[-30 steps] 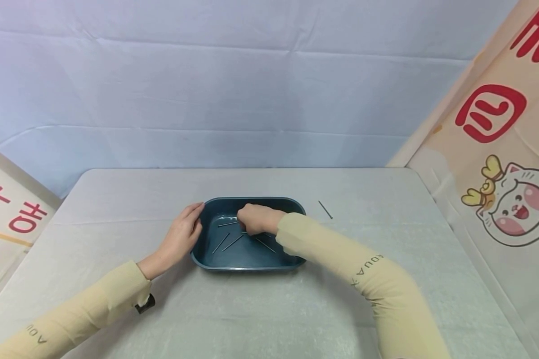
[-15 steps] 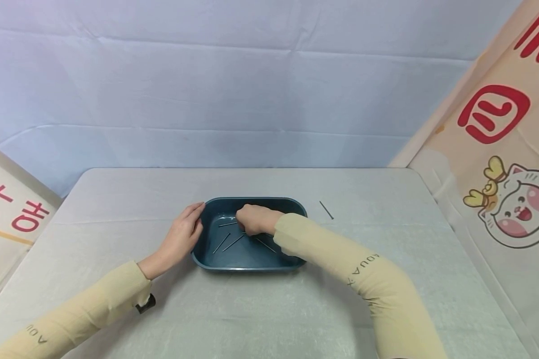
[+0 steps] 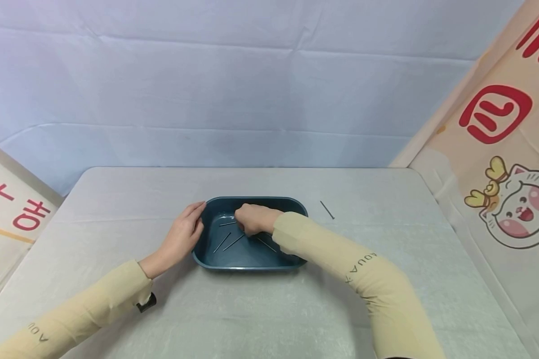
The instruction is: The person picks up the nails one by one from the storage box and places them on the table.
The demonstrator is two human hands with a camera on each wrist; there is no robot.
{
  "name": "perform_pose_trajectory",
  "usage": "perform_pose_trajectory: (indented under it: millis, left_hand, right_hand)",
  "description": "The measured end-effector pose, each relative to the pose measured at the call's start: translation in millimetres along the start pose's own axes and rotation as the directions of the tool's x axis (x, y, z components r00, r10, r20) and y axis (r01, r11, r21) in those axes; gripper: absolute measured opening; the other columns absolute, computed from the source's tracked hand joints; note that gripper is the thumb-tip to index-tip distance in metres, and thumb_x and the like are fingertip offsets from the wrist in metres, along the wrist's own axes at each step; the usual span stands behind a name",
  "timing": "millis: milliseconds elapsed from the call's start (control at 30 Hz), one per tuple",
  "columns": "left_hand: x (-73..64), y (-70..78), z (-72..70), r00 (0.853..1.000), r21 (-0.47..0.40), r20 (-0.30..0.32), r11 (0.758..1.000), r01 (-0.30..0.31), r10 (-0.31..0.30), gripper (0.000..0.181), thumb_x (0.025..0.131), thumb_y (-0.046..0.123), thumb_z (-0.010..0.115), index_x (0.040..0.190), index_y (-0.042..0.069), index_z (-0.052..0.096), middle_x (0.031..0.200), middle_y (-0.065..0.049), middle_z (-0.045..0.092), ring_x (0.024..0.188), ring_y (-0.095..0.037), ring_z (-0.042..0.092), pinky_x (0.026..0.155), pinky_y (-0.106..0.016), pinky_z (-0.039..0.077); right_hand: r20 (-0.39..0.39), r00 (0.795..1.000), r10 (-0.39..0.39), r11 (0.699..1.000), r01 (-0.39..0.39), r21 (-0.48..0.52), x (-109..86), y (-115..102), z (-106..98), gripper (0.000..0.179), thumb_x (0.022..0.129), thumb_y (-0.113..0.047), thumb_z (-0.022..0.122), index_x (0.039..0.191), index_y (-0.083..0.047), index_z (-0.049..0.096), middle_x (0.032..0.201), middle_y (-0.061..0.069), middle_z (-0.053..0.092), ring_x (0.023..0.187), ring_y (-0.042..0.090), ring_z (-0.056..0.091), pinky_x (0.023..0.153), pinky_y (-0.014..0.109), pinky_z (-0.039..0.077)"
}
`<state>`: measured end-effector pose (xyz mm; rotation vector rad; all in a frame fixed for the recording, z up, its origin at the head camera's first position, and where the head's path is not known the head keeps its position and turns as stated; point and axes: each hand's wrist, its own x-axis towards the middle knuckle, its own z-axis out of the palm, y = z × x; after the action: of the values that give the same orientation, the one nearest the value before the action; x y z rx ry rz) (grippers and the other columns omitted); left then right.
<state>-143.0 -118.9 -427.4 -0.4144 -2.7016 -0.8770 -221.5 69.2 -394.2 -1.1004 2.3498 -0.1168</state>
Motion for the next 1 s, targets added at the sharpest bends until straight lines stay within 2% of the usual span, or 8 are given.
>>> perform_pose_trajectory:
  millis: [333,700,1000]
  left_hand:
    - [0.3,-0.3,0.6,1.000,-0.015,0.002,1.000,-0.007,0.007,0.041,0.087,-0.003,0.047,0.127,-0.012,0.045,0.128,-0.022,0.047,0.118,-0.030,0.047,0.095,-0.040,0.042]
    - [-0.4,-0.9,1.1,1.000,-0.007,-0.011,1.000,-0.021,0.021,0.041,0.087,-0.003,0.048,0.127,-0.012,0.045,0.128,-0.022,0.047,0.117,-0.031,0.048,0.093,-0.041,0.043]
    - [-0.4,-0.9,1.4,1.000,-0.006,0.005,1.000,-0.005,0.005,0.041,0.088,-0.002,0.047,0.128,-0.011,0.045,0.129,-0.021,0.046,0.117,-0.029,0.048,0.094,-0.040,0.043]
  right_hand:
    - [-0.033,0.999,-0.006,1.000,0.005,-0.021,-7.6,-1.3,-10.4,0.015,0.079,0.001,0.062,0.093,-0.005,0.064,0.082,0.002,0.059,0.065,0.013,0.049,0.058,0.024,0.043]
    - [-0.029,0.999,0.037,0.999,-0.037,-0.028,-13.4,-1.4,-20.5,0.017,0.081,-0.002,0.064,0.098,-0.004,0.064,0.083,0.002,0.058,0.069,0.014,0.051,0.061,0.026,0.045]
    - [-0.045,0.999,0.017,0.999,-0.019,-0.037,-16.7,-0.6,-23.3,0.018,0.080,-0.001,0.065,0.098,-0.002,0.064,0.085,0.003,0.059,0.070,0.014,0.051,0.064,0.026,0.046]
